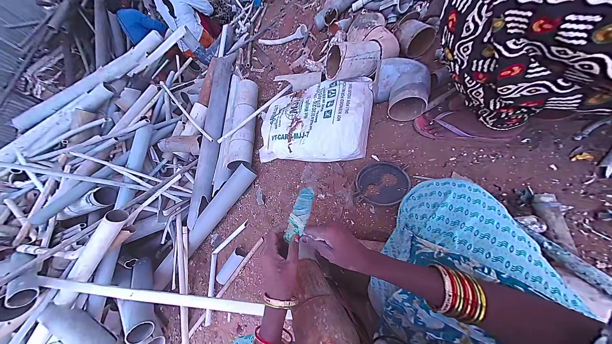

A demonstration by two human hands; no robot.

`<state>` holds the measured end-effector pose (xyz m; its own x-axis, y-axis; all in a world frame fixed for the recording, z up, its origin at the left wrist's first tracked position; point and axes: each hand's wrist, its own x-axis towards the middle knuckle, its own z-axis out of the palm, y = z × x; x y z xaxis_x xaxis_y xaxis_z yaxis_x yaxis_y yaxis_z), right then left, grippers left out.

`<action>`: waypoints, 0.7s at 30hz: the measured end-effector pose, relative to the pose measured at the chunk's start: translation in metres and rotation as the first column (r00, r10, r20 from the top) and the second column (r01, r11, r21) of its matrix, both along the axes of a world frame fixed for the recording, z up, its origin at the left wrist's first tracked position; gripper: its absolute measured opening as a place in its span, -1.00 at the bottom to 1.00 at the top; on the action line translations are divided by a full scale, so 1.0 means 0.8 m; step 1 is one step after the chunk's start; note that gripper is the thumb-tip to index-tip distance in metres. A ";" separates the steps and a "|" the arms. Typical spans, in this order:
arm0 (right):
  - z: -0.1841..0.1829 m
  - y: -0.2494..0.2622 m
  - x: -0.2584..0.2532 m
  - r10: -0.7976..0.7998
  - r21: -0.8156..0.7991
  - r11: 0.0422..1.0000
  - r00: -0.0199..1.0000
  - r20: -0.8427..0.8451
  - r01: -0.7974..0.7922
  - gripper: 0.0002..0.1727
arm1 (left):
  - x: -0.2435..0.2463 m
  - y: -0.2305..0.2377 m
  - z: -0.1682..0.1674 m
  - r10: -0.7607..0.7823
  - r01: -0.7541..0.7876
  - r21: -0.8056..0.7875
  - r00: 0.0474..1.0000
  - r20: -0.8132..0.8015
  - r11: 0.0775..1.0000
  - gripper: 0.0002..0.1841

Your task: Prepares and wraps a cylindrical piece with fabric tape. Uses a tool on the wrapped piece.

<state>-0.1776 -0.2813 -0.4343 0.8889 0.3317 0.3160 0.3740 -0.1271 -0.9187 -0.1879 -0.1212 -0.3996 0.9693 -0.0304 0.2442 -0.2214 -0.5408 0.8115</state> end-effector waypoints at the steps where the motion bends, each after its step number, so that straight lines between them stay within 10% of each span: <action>1: 0.000 0.000 0.000 -0.001 0.013 1.000 1.000 -0.018 0.001 -0.66 | 0.000 -0.001 -0.003 -0.004 0.002 0.042 1.000 0.031 0.999 -0.67; 7: 0.007 0.001 0.002 0.003 0.033 0.999 0.995 -0.097 0.001 -0.66 | -0.004 -0.008 -0.006 -0.026 -0.009 0.241 0.989 0.144 0.971 -0.67; 14: 0.010 -0.003 0.005 0.096 0.157 0.985 0.980 -0.172 -0.069 -0.65 | 0.004 -0.011 0.004 -0.067 0.010 -0.361 0.987 -0.147 0.932 -0.78; 21: 0.008 -0.020 0.016 0.166 0.282 0.956 0.945 -0.282 -0.084 -0.85 | 0.018 0.010 0.025 0.039 -0.129 -0.563 0.985 -0.168 0.816 -0.76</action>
